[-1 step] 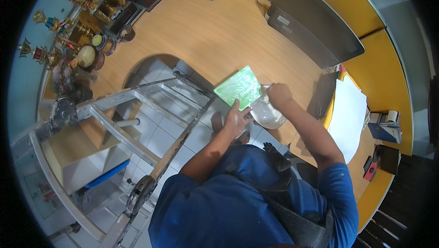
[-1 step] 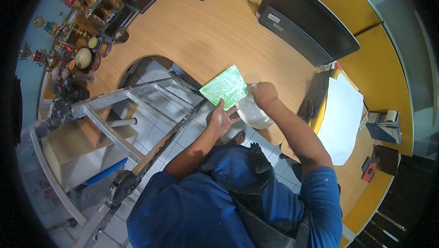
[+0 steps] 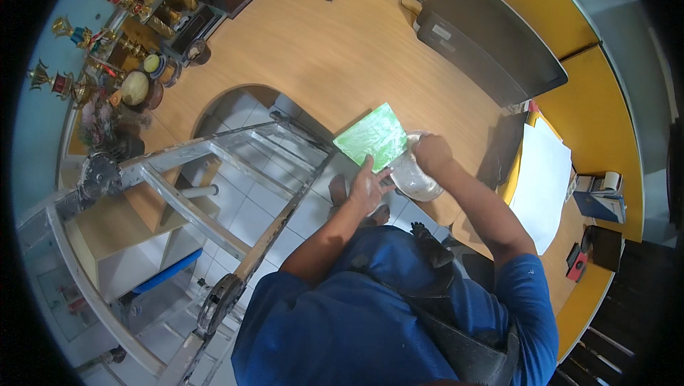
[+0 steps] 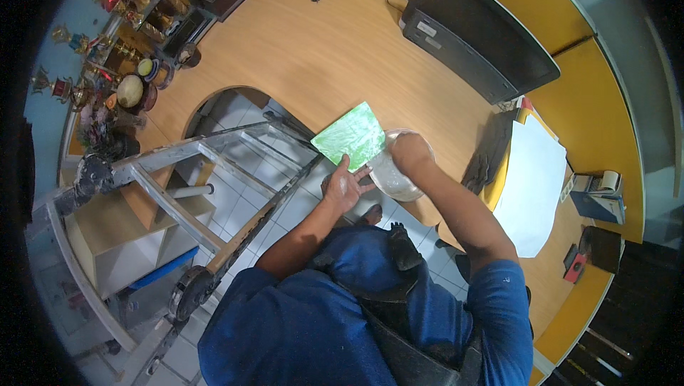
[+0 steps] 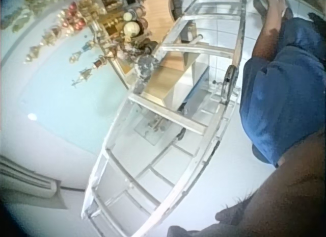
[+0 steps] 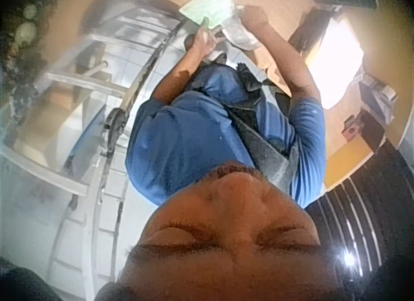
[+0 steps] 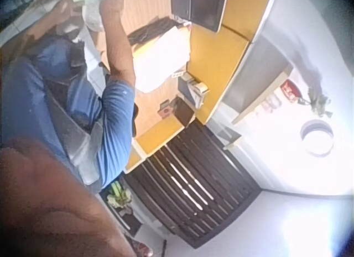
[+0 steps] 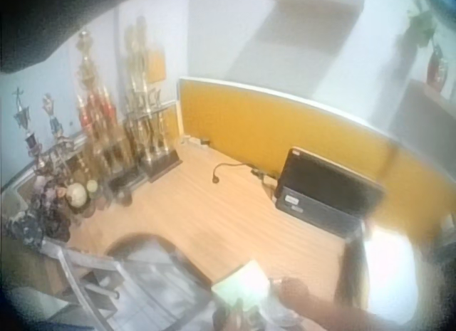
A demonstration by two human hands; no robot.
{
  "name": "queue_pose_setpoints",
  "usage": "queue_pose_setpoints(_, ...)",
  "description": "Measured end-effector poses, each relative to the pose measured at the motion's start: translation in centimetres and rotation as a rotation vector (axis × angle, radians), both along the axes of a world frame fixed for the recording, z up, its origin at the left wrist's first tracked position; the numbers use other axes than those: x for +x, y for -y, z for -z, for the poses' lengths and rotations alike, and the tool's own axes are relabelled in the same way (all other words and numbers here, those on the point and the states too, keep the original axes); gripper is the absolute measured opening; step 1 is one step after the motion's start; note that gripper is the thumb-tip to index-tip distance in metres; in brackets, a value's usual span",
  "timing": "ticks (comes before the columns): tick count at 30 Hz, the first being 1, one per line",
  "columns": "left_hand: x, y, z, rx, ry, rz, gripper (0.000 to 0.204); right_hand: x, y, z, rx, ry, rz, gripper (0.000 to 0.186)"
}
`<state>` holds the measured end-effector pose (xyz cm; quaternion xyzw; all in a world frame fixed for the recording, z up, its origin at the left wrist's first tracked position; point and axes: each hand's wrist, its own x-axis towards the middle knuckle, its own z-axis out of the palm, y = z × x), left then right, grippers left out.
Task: The person mixes a white paste in a bucket using a trowel, then applies the paste to the ceiling near an air conditioning unit using a green plastering float. The person repeatedly scoops paste and smooths it onto the ceiling surface.
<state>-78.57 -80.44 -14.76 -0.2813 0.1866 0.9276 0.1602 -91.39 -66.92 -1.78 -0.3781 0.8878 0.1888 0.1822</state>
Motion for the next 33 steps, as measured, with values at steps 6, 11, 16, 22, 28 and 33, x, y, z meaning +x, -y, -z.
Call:
queue_pose_setpoints(6,0.2,0.4,0.2,0.016,-0.024,0.006,0.069,0.8,-2.7,0.8,0.138,0.07,-0.04,0.016)
queue_pose_setpoints(11,-0.9,0.3,-0.2,0.011,-0.008,0.001,0.069,-0.4,-2.1,0.8,-0.036,-0.136,-0.032,0.018)
queue_pose_setpoints(16,-0.9,0.5,0.0,0.008,-0.006,0.017,0.069,0.0,-2.4,-0.6,0.161,0.033,0.038,0.019)
queue_pose_setpoints(22,-1.2,0.8,0.8,-0.017,0.025,0.046,0.069,-1.6,-3.1,-0.2,0.14,-0.074,0.057,0.019)
queue_pose_setpoints(28,-1.2,0.5,1.0,0.014,-0.005,-0.006,0.069,0.1,-3.5,-0.4,0.269,0.135,0.147,0.016)
queue_pose_setpoints(33,-1.3,0.7,0.9,0.029,-0.02,0.03,0.07,-2.1,-4.5,-0.8,0.178,-0.016,0.091,0.016)
